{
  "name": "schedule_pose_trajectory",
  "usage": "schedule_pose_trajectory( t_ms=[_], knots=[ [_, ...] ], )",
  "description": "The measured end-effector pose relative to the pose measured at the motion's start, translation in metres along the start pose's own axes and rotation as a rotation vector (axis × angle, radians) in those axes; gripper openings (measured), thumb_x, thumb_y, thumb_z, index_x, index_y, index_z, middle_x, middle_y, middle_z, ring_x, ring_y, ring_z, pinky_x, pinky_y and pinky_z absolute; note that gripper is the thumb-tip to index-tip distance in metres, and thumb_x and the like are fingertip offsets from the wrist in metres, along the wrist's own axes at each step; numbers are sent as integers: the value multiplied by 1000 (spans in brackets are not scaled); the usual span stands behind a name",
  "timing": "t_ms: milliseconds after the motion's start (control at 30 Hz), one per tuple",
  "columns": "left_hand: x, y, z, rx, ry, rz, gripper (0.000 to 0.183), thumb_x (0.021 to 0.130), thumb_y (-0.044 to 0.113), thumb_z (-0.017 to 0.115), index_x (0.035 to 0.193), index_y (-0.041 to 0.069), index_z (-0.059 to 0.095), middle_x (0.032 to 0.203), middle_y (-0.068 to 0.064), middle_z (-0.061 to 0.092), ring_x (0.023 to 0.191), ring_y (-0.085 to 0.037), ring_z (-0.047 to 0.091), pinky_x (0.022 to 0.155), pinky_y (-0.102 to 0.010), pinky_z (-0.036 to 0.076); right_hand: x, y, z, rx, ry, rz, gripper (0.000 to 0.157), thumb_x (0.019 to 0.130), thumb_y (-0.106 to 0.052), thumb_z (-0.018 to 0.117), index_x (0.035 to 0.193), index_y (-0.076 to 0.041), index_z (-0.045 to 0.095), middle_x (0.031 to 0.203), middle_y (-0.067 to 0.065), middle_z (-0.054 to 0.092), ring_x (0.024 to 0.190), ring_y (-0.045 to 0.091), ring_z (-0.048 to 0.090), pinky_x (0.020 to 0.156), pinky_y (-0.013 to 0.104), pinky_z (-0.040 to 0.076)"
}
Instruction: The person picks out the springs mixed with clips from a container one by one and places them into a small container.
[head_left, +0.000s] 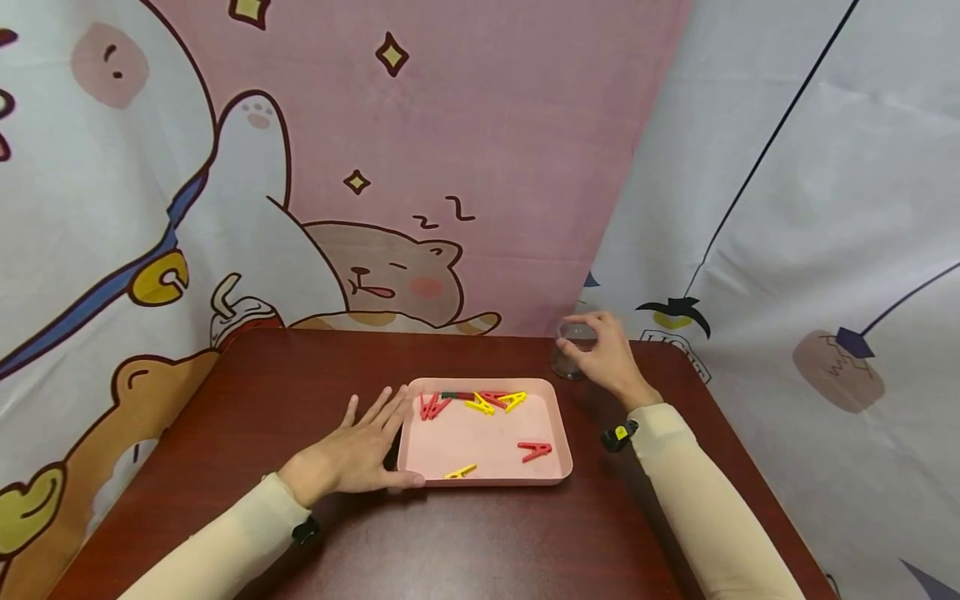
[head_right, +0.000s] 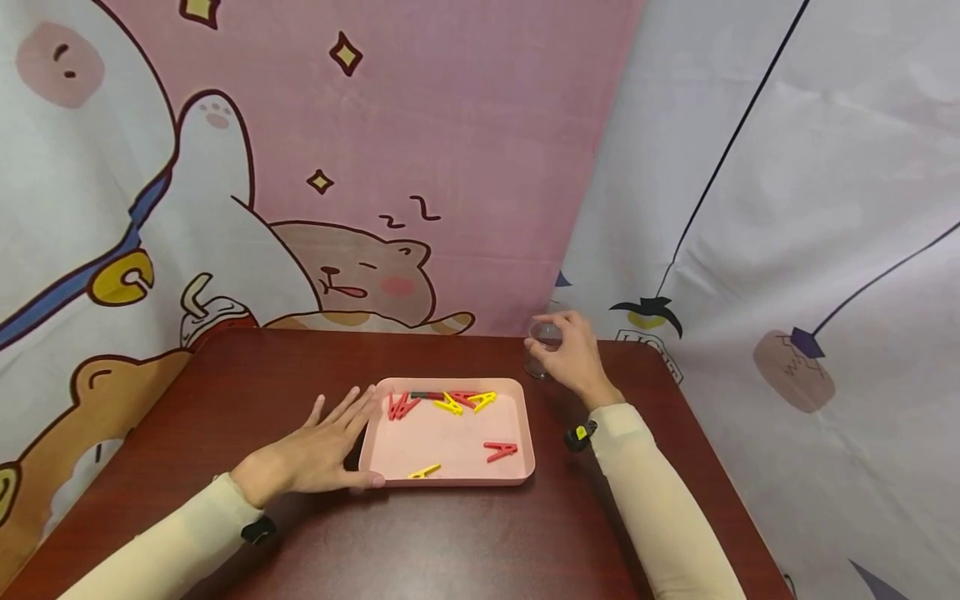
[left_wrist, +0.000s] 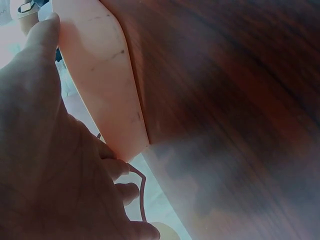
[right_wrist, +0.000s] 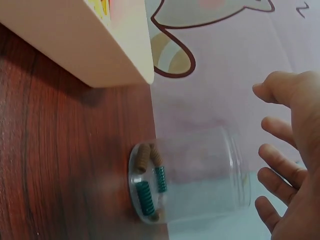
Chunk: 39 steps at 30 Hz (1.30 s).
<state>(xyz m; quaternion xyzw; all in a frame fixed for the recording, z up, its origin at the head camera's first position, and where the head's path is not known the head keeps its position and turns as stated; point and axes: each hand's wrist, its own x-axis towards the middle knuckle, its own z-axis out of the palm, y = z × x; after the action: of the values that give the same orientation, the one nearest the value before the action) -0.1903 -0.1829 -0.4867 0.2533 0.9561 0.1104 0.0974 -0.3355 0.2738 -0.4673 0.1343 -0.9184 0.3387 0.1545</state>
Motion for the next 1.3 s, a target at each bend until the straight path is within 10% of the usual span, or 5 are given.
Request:
schedule_pose_trajectory(
  t_ms=[1300],
  knots=[
    [-2,3,-1,-1,19,11,134,97,92,67,186,2,22,198,-19,10,183,-49,19,137,-90,14,-4,-72,44,-182,-330,-290,40,102,-29,92,139,-20,84,149,11,71,144,38,62,122,67,50]
  ],
)
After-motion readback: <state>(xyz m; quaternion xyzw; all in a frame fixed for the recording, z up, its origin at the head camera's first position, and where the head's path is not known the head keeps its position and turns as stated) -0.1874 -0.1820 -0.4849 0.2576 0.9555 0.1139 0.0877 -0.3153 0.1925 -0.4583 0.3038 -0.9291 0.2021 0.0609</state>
